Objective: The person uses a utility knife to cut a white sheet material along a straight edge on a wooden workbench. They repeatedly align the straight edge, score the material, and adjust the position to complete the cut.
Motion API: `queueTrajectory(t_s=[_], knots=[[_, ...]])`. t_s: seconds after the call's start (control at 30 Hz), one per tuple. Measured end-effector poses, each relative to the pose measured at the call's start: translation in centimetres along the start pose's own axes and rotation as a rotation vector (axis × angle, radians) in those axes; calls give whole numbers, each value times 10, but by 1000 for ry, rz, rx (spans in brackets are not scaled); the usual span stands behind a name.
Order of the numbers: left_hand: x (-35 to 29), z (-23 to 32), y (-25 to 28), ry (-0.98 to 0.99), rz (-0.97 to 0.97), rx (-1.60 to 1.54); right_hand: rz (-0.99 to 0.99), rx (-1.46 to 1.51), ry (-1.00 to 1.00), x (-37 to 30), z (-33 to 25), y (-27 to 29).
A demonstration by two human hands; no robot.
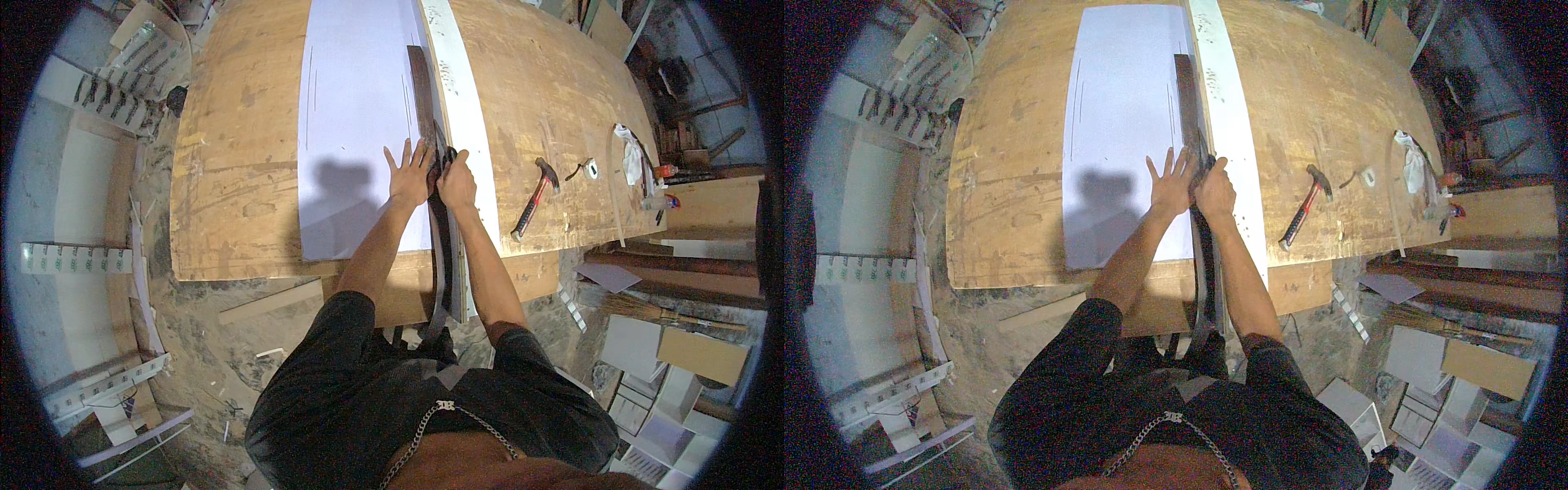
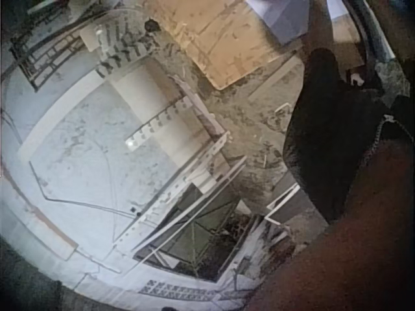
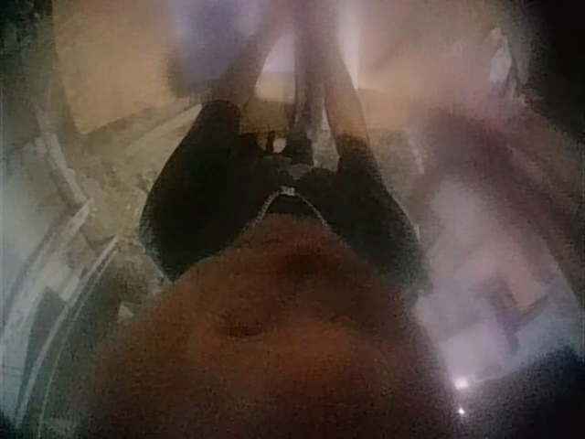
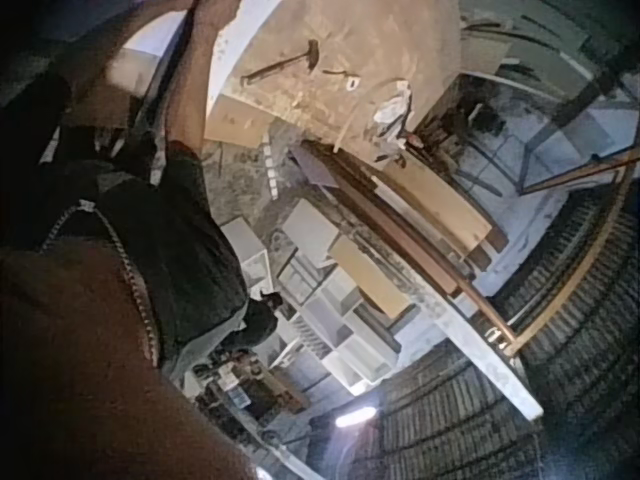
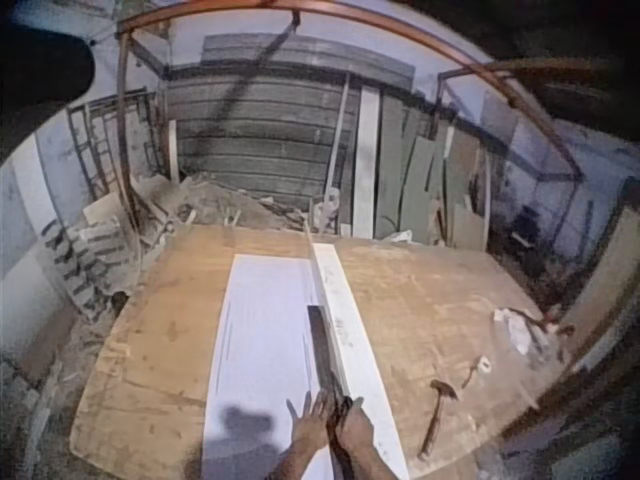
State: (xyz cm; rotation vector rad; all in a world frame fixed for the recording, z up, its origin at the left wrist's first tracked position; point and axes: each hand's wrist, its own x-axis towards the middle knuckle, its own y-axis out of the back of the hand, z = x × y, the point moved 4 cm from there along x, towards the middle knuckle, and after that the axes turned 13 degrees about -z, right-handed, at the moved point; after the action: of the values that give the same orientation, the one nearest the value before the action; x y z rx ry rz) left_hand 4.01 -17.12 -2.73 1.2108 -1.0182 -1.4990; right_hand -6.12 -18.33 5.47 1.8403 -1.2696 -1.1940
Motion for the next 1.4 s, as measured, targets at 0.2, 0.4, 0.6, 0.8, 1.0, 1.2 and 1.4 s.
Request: queueTrajectory(t_s=[0.2,0.4,0.6,0.8,1.0,1.2,1.4], knots=[[0,1,2,-8,-7,-7,37,6,35,8,-6,4],[-1,1,6,-5,-31,-25,89,-41,73,12,-3,1],[2,2,1,-17,32,-51,7,6,30,8,2,4],[6,-2,-9,-17,162,-76,57,-45,114,-8,7,2],[-28,6,-8,-65,49,-139,19,-87,103,5,7,12],[-45,10,-19,-122,100,-213,90,20,191,6,19,9],[-48,6,-19,-157,71,-179,69,9,165,-27,15,3]])
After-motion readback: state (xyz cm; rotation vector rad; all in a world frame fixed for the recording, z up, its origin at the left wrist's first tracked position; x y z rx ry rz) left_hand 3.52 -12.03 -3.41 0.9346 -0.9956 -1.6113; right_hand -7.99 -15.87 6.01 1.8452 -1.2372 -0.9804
